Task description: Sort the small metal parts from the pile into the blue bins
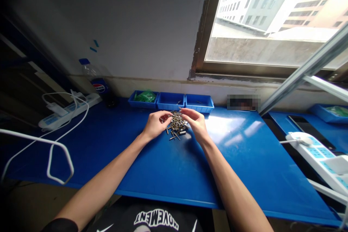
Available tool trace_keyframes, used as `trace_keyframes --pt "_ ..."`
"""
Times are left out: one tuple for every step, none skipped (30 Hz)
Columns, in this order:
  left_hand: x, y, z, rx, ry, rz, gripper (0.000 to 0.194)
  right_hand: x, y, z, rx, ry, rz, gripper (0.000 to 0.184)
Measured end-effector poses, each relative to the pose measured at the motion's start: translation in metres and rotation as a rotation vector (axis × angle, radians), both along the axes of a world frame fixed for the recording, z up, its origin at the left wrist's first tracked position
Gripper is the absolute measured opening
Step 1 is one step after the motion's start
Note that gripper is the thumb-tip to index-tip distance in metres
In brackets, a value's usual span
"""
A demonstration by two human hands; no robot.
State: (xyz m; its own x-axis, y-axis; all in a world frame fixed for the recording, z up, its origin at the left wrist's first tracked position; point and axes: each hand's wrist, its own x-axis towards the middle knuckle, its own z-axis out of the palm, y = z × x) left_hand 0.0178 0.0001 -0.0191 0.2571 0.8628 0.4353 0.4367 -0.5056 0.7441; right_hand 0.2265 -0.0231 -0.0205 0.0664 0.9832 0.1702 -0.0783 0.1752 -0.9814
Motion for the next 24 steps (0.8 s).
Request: trace_keyframes --pt "-0.004 -0.002 0.004 0.050 0.161 -0.031 0.014 0.003 0.001 0.000 0.042 -0.006 -0.035 0.046" --pt "-0.008 -0.004 0.007 0.073 0.292 -0.041 0.012 0.007 0.003 0.000 0.075 -0.017 -0.062 0.054" --pt "-0.011 -0.006 0.011 0.070 0.386 -0.038 0.015 0.011 0.004 0.000 0.095 -0.036 -0.079 0.062" --pt "-0.013 -0.008 0.013 0.062 0.449 -0.044 0.021 0.014 0.005 -0.001 0.102 -0.059 -0.091 0.066" --pt "-0.013 -0.010 0.014 0.051 0.494 -0.047 0.025 0.017 0.006 -0.001 0.101 -0.079 -0.100 0.068" --pt "-0.013 -0.011 0.015 0.038 0.519 -0.052 0.028 0.019 0.006 -0.002 0.095 -0.092 -0.108 0.067" --pt "-0.012 -0.012 0.015 0.029 0.532 -0.057 0.030 0.020 0.007 -0.003 0.087 -0.097 -0.113 0.064" --pt "-0.011 -0.013 0.015 0.022 0.537 -0.062 0.030 0.020 0.007 -0.004 0.078 -0.095 -0.115 0.060" --pt "-0.010 -0.013 0.014 0.013 0.534 -0.066 0.031 0.020 0.007 -0.005 0.071 -0.090 -0.114 0.057" --pt "-0.009 -0.013 0.013 0.005 0.524 -0.071 0.032 0.019 0.007 -0.005 0.066 -0.085 -0.113 0.053" --pt "-0.008 -0.013 0.012 -0.004 0.505 -0.076 0.034 0.018 0.007 -0.005 0.063 -0.081 -0.111 0.051" --pt "-0.008 -0.012 0.011 -0.015 0.480 -0.081 0.037 0.017 0.007 -0.005 0.058 -0.079 -0.109 0.049" --pt "-0.008 -0.011 0.010 -0.028 0.453 -0.086 0.040 0.016 0.006 -0.004 0.051 -0.077 -0.107 0.048" --pt "-0.008 -0.010 0.009 -0.043 0.430 -0.093 0.042 0.015 0.006 -0.003 0.042 -0.075 -0.104 0.046" --pt "-0.008 -0.009 0.009 -0.058 0.415 -0.099 0.044 0.014 0.005 -0.002 0.032 -0.071 -0.101 0.045" --pt "-0.008 -0.009 0.009 -0.071 0.411 -0.103 0.044 0.014 0.005 -0.001 0.021 -0.066 -0.096 0.044" --pt "-0.009 -0.009 0.009 -0.080 0.420 -0.101 0.042 0.014 0.004 0.000 0.012 -0.062 -0.090 0.043" --pt "-0.009 -0.010 0.010 -0.080 0.435 -0.098 0.038 0.014 0.004 0.000 0.007 -0.058 -0.084 0.042" --pt "-0.009 -0.011 0.011 -0.075 0.452 -0.095 0.034 0.015 0.004 0.001 0.003 -0.056 -0.078 0.041" --pt "-0.009 -0.012 0.013 -0.066 0.470 -0.093 0.031 0.015 0.004 0.001 0.001 -0.054 -0.072 0.041" --pt "-0.010 -0.014 0.015 -0.056 0.487 -0.096 0.029 0.015 0.004 0.001 -0.001 -0.051 -0.067 0.040" --pt "-0.010 -0.015 0.016 -0.046 0.501 -0.104 0.029 0.015 0.003 0.001 -0.004 -0.047 -0.063 0.040" --pt "-0.010 -0.016 0.018 -0.038 0.512 -0.116 0.030 0.015 0.003 0.000 -0.007 -0.042 -0.060 0.040" --pt "-0.010 -0.017 0.018 -0.034 0.520 -0.128 0.032 0.015 0.003 0.000 -0.012 -0.036 -0.058 0.039"
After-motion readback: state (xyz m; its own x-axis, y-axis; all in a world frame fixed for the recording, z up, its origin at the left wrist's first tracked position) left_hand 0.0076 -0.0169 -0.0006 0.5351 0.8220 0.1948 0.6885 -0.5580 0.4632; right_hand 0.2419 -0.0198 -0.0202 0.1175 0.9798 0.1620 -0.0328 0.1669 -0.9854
